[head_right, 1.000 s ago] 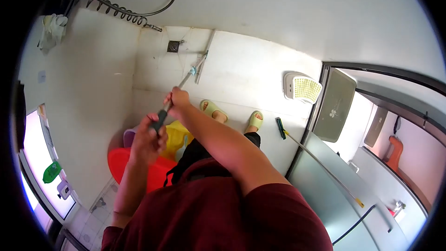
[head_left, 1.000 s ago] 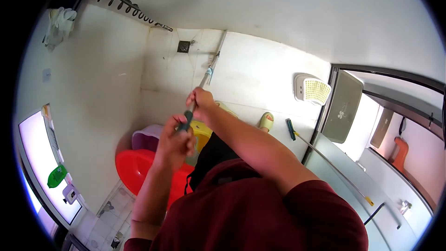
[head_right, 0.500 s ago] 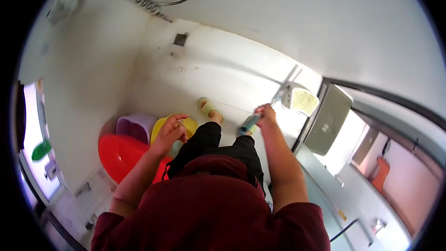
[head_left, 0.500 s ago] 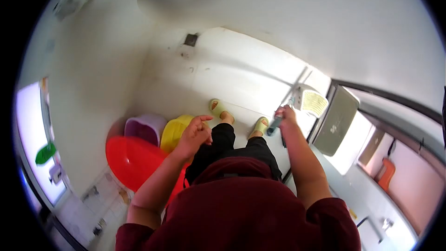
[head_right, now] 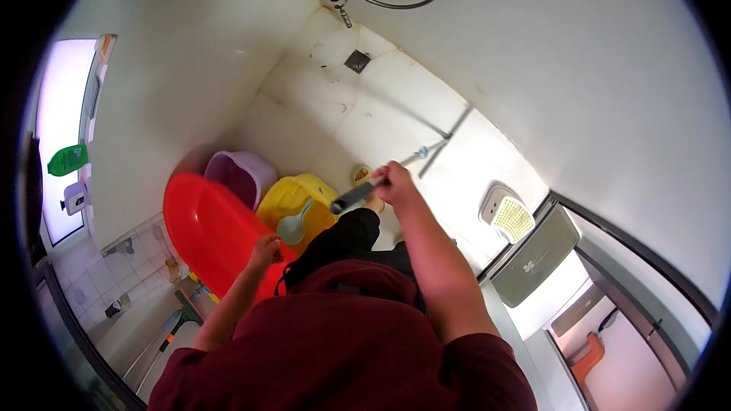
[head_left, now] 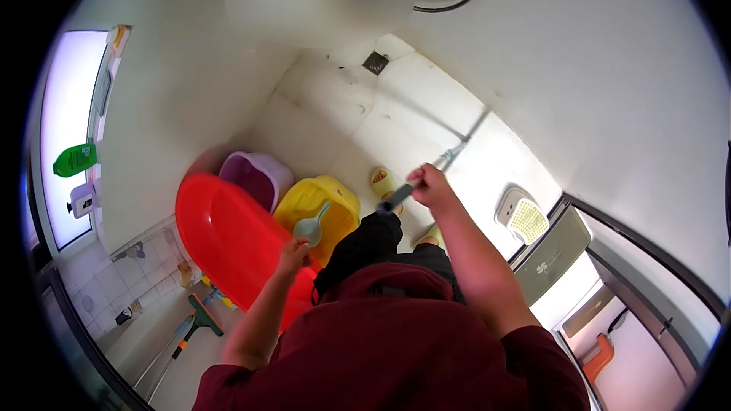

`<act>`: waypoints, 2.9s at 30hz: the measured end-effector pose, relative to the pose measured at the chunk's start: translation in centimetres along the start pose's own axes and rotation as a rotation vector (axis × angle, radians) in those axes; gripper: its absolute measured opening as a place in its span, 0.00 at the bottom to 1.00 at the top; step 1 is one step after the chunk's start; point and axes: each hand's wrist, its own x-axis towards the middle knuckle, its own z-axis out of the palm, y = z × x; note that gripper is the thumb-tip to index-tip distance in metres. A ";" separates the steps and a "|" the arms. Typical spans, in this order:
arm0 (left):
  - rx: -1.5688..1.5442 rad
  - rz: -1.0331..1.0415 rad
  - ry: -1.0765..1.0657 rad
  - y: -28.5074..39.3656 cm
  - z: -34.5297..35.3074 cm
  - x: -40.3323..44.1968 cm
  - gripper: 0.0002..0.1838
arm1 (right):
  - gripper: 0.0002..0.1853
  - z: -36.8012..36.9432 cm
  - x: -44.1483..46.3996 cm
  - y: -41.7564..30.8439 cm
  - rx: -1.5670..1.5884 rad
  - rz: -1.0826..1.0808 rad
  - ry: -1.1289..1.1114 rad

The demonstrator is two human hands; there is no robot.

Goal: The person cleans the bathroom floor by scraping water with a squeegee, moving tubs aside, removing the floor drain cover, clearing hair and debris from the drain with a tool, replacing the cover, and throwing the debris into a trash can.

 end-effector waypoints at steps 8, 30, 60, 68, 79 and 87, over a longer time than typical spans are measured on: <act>-0.115 0.096 -0.063 -1.4 0.1 0.3 0.16 | 0.06 14.2 1.8 5.2 -0.268 0.129 0.040; -0.594 0.027 0.340 -9.8 2.6 1.5 0.12 | 0.15 4.9 -9.8 -9.8 -1.993 -0.205 0.183; -0.925 -0.015 0.497 -10.1 24.1 -5.6 0.14 | 0.17 20.2 1.4 -20.3 -2.330 -0.316 -0.013; -0.818 -0.112 0.404 -11.7 24.3 -6.3 0.13 | 0.18 24.7 16.3 -20.1 -2.656 -0.901 -0.343; -0.850 -0.140 0.416 -11.7 21.1 -5.8 0.13 | 0.12 22.1 8.1 -16.0 -2.029 -0.103 0.138; -0.686 0.102 0.385 -13.7 17.8 -1.5 0.12 | 0.17 14.3 -0.9 -16.7 -1.976 -0.225 0.035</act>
